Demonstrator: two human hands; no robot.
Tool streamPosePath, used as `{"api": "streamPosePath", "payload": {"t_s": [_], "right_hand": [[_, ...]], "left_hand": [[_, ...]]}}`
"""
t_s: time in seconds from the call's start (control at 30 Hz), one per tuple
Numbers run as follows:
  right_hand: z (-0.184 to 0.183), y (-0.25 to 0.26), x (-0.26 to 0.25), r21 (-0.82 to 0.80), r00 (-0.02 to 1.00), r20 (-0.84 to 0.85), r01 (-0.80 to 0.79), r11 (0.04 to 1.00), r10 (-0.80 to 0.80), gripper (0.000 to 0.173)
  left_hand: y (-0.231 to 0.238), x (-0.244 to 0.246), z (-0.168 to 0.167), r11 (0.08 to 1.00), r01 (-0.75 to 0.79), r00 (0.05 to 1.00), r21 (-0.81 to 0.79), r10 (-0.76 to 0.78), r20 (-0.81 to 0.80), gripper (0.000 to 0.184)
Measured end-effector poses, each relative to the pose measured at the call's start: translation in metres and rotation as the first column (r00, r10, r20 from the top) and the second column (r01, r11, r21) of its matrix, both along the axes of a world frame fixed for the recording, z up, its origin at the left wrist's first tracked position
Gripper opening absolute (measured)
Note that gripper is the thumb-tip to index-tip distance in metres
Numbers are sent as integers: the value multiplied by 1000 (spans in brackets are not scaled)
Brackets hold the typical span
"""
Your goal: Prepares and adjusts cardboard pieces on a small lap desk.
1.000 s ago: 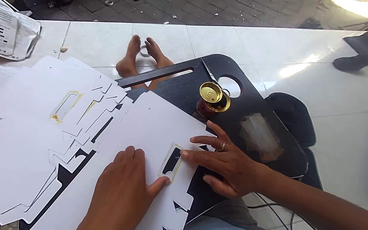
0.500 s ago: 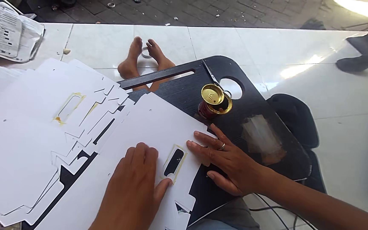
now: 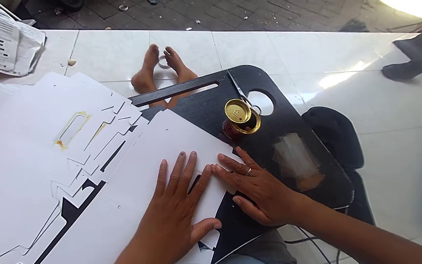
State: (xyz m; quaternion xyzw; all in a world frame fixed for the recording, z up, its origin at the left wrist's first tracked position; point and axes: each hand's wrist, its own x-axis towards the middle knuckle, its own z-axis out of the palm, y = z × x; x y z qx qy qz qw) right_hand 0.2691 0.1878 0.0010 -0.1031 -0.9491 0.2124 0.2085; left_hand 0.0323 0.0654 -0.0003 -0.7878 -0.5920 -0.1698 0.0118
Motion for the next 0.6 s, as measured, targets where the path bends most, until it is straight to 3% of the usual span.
{"api": "streamPosePath", "payload": {"t_s": [0.6], "right_hand": [[-3,-1,-3,2,1000,-9,15,1000,-15,52]], "left_hand": [[-30,-16,7,997,55,998,-49,-55,-1,76]]}}
